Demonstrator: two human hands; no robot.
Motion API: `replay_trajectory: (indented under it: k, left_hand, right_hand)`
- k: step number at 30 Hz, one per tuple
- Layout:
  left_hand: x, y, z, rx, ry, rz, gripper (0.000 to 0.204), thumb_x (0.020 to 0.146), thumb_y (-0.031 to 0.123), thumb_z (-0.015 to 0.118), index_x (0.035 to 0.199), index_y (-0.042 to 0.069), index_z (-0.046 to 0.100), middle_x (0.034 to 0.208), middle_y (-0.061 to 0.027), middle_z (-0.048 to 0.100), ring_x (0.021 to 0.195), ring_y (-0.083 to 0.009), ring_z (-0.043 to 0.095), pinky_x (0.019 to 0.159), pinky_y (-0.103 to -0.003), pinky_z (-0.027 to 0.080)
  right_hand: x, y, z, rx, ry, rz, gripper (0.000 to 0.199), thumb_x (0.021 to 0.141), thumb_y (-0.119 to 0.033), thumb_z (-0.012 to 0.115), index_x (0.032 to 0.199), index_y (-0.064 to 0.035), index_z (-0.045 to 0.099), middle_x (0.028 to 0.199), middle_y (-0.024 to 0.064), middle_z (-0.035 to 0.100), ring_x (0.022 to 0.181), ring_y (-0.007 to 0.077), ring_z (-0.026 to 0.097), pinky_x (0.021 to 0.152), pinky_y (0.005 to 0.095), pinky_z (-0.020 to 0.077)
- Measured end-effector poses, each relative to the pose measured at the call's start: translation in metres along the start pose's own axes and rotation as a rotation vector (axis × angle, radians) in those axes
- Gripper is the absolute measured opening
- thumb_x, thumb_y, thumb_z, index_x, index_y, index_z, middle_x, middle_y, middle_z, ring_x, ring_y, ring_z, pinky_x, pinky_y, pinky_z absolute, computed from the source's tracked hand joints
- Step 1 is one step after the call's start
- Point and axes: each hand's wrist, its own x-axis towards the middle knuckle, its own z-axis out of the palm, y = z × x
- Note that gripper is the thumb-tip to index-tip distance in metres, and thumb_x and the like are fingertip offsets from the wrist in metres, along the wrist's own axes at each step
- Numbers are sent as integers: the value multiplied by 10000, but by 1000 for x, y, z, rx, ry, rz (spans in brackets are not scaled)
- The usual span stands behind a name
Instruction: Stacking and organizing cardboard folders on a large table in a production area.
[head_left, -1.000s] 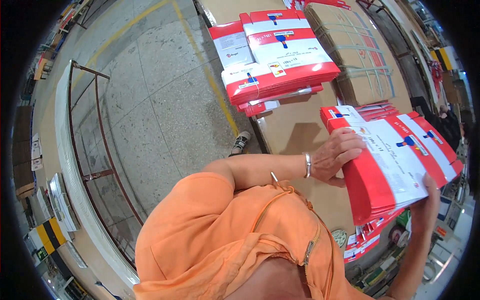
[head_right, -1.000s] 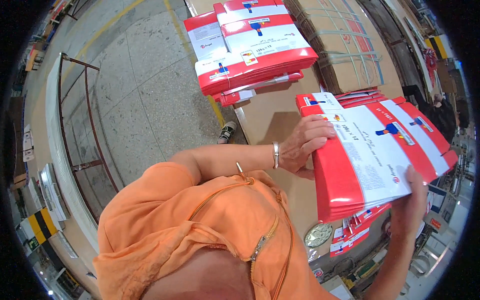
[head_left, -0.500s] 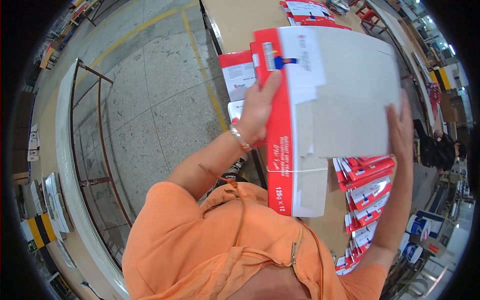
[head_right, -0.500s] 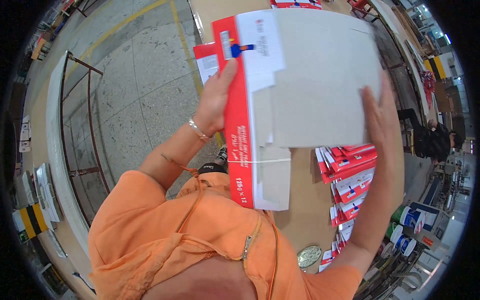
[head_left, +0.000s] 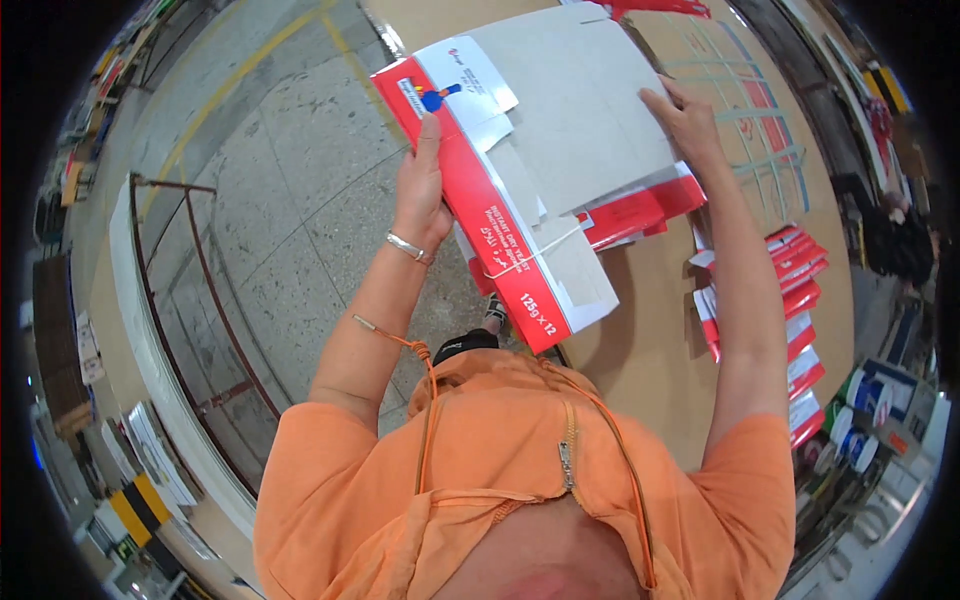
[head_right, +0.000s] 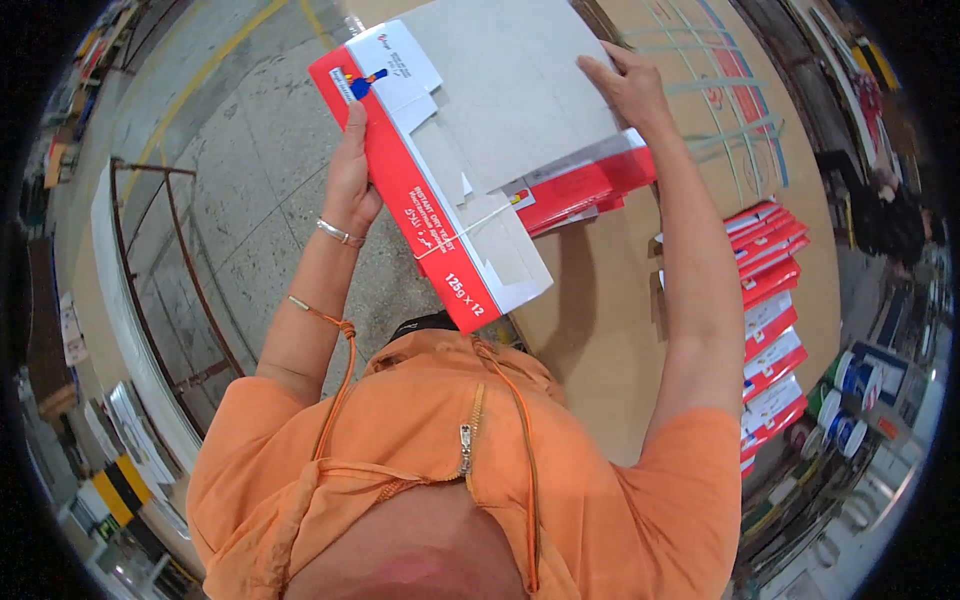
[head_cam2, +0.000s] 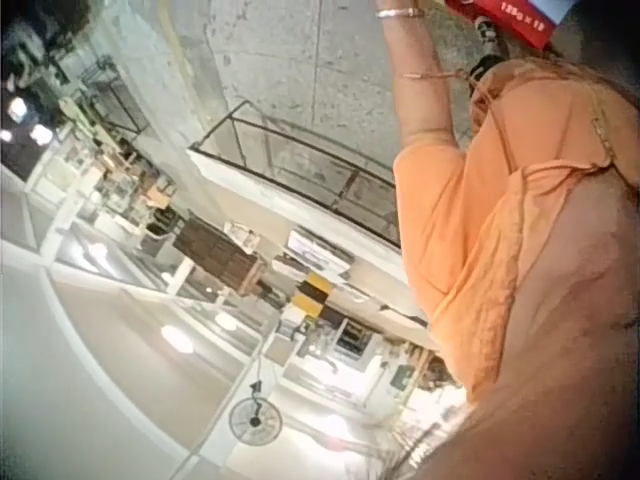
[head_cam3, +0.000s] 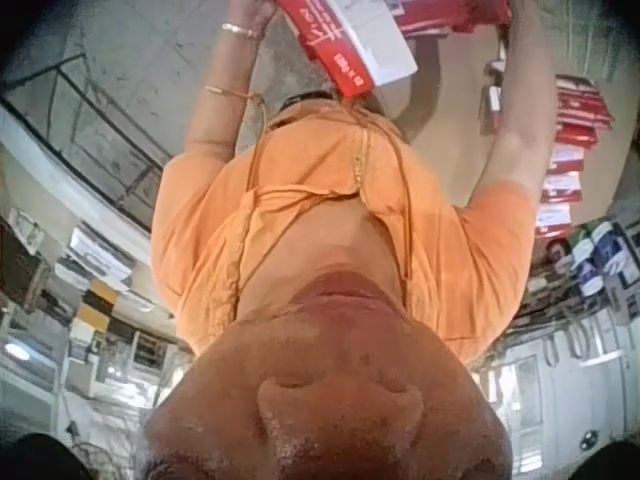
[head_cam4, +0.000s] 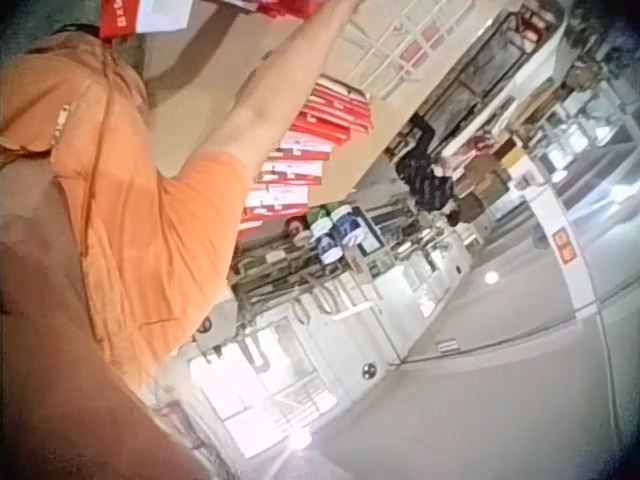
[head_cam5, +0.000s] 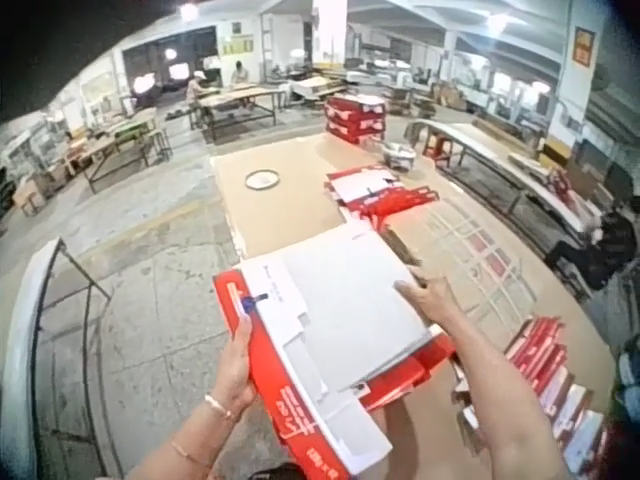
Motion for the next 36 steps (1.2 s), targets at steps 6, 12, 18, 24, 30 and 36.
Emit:
replay_trajectory:
  k: [6,12,18,24,30,36]
  left_hand:
    - [13,2,-3,44,-66,-129,493,920,400,536,1195,-6,487,1105,-92,610,962,-167,614,834,-313,515]
    - [15,-5,-12,129,-67,-128,514,910,450,528,1245,64,468,1128,-67,602,984,-160,597,859,-324,499]
    - [13,-2,-18,238,-99,-129,644,899,502,514,1355,72,364,1275,-81,505,1127,-196,515,952,-365,439]
    - [19,-1,-14,324,-74,-188,666,875,509,537,1352,73,378,1324,-82,472,1187,-233,476,1000,-398,402]
    - [33,16,-50,471,-51,-139,643,836,467,615,1318,83,430,1296,-88,490,1148,-214,497,952,-379,419]
    - [19,19,-37,572,105,137,566,835,399,593,1332,167,458,1447,-150,270,1294,-269,323,1015,-439,308]
  right_hand:
    - [-10,34,22,-216,39,48,431,800,-390,671,1103,-85,641,936,156,677,840,262,661,754,346,499]
    - [-26,31,22,-355,77,59,451,812,-397,653,1142,-92,616,970,163,666,872,280,651,774,361,496]
    - [-20,39,42,-444,104,71,524,784,-538,581,1013,-70,640,946,198,645,903,359,611,797,450,481]
    - [-45,43,27,-519,165,90,422,773,-412,642,1060,-102,625,1067,125,615,1039,313,556,882,441,423]
    - [-215,84,-120,-503,974,276,546,671,-261,729,1137,-28,567,1104,181,578,1075,343,516,950,443,386]
    - [-521,112,-237,-1084,1166,1116,803,726,-413,719,1292,68,412,1270,280,476,1220,379,433,1044,429,332]
